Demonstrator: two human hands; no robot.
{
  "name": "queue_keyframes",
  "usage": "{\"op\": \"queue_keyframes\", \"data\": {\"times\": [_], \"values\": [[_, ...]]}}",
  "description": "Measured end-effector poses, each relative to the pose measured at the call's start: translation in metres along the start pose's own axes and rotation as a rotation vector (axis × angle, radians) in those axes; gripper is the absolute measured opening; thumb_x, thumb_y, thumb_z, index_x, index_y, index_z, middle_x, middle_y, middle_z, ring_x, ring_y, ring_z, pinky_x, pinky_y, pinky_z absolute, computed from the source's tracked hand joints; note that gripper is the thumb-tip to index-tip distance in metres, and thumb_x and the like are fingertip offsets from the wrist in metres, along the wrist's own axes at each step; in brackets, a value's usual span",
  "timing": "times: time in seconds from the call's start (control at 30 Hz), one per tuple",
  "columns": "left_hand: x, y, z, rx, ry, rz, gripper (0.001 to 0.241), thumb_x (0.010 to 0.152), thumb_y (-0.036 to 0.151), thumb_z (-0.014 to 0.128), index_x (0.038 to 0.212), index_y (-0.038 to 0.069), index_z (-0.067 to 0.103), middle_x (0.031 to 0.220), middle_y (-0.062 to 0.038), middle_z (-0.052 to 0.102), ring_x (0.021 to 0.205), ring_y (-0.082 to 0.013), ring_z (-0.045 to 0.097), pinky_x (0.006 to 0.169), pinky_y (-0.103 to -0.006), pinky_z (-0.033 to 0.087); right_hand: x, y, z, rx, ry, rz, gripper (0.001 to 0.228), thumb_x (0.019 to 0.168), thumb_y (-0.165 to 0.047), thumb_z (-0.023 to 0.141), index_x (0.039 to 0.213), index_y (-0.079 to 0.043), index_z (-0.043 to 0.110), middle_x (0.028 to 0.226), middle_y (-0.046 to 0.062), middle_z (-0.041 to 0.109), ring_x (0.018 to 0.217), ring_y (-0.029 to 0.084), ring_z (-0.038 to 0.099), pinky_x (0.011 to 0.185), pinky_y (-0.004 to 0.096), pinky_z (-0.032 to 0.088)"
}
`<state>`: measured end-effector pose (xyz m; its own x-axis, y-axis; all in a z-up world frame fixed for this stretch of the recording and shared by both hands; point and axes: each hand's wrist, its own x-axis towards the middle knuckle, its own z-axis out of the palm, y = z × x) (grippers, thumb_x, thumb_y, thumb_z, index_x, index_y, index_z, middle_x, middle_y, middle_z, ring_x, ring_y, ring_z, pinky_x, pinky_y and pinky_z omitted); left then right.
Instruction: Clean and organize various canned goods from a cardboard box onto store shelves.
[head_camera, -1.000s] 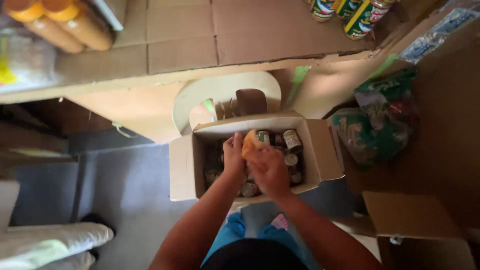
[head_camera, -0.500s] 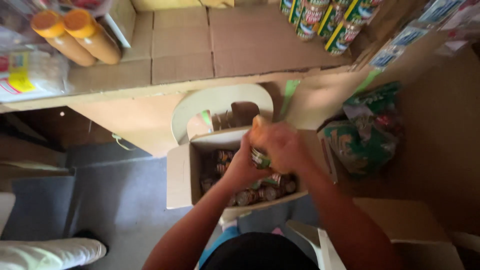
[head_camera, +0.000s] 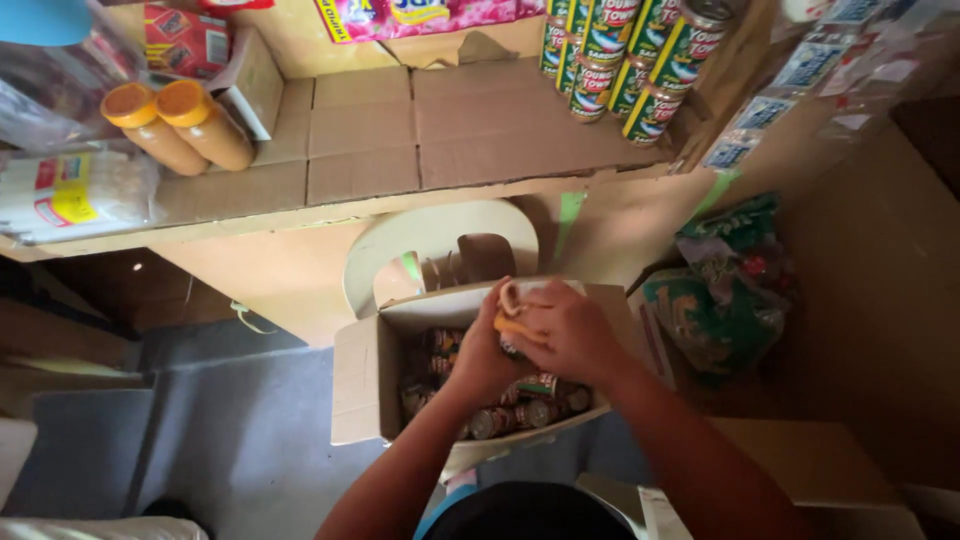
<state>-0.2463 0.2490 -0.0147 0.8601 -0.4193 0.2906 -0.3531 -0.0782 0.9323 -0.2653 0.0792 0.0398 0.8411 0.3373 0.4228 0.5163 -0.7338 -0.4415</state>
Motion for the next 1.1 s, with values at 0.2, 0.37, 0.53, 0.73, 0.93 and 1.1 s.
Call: {"op": "queue_keyframes", "data": {"times": [0.2,0.37,0.53,0.73,0.93,1.1], "values": [[0.001,-0.027,-0.003,0.088,0.084,-0.246,0.093,0.063,0.008,0.089,0.143,0.012,0.044,0.113,-0.016,0.070,0.104,-0.0288,0.069,0.093,-0.0390,0.057,-0.022,0.053,-0.003,0.833,0.014,0.367,0.029,0.089,-0.023,0.071,0.114,-0.009,0.076,0.110,0.009,0.074,0.099,0.027,0.071,0.087,0.041,0.056],[0.019,-0.011,0.009,-0.902,0.366,-0.457,0.061,0.083,0.010,0.067,0.141,0.011,0.047,0.111,-0.011,0.071,0.097,-0.0243,0.070,0.085,-0.0376,0.059,-0.018,0.004,0.036,0.670,0.388,0.267,0.033,0.088,-0.018,0.073,0.117,-0.004,0.069,0.109,0.015,0.067,0.098,0.031,0.062,0.086,0.046,0.050],[0.010,-0.051,0.037,-0.492,0.440,-0.138,0.035,0.107,0.025,0.055,0.130,-0.001,0.062,0.112,-0.012,0.071,0.099,-0.0226,0.068,0.086,-0.0387,0.058,-0.010,-0.027,0.044,-0.045,0.537,-0.090,0.034,0.086,-0.017,0.073,0.118,-0.005,0.069,0.122,0.020,0.065,0.111,0.037,0.063,0.095,0.045,0.052],[0.015,0.011,0.044,-1.249,0.661,-0.147,0.038,0.094,0.031,0.055,0.124,0.007,0.051,0.097,-0.014,0.069,0.085,-0.0265,0.067,0.077,-0.0414,0.058,0.002,0.017,0.074,1.592,0.649,0.744,0.044,0.103,-0.036,0.055,0.126,0.000,0.062,0.109,0.021,0.066,0.095,0.036,0.066,0.080,0.046,0.057],[0.006,-0.004,0.039,-0.405,0.658,0.269,0.063,0.083,0.018,0.079,0.136,0.003,0.049,0.119,-0.013,0.059,0.106,-0.0223,0.064,0.096,-0.0389,0.054,-0.014,0.014,0.099,1.817,0.715,1.280,0.048,0.101,-0.043,0.042,0.123,-0.006,0.060,0.111,0.015,0.072,0.100,0.027,0.072,0.085,0.040,0.060],[0.007,-0.012,0.019,0.179,0.505,0.283,0.065,0.067,0.020,0.090,0.121,0.004,0.058,0.110,-0.015,0.072,0.096,-0.0297,0.075,0.087,-0.0369,0.059,-0.042,0.075,0.154,1.783,0.463,0.774,0.035,0.106,-0.033,0.048,0.123,-0.005,0.062,0.111,0.009,0.071,0.099,0.021,0.070,0.086,0.038,0.058]]}}
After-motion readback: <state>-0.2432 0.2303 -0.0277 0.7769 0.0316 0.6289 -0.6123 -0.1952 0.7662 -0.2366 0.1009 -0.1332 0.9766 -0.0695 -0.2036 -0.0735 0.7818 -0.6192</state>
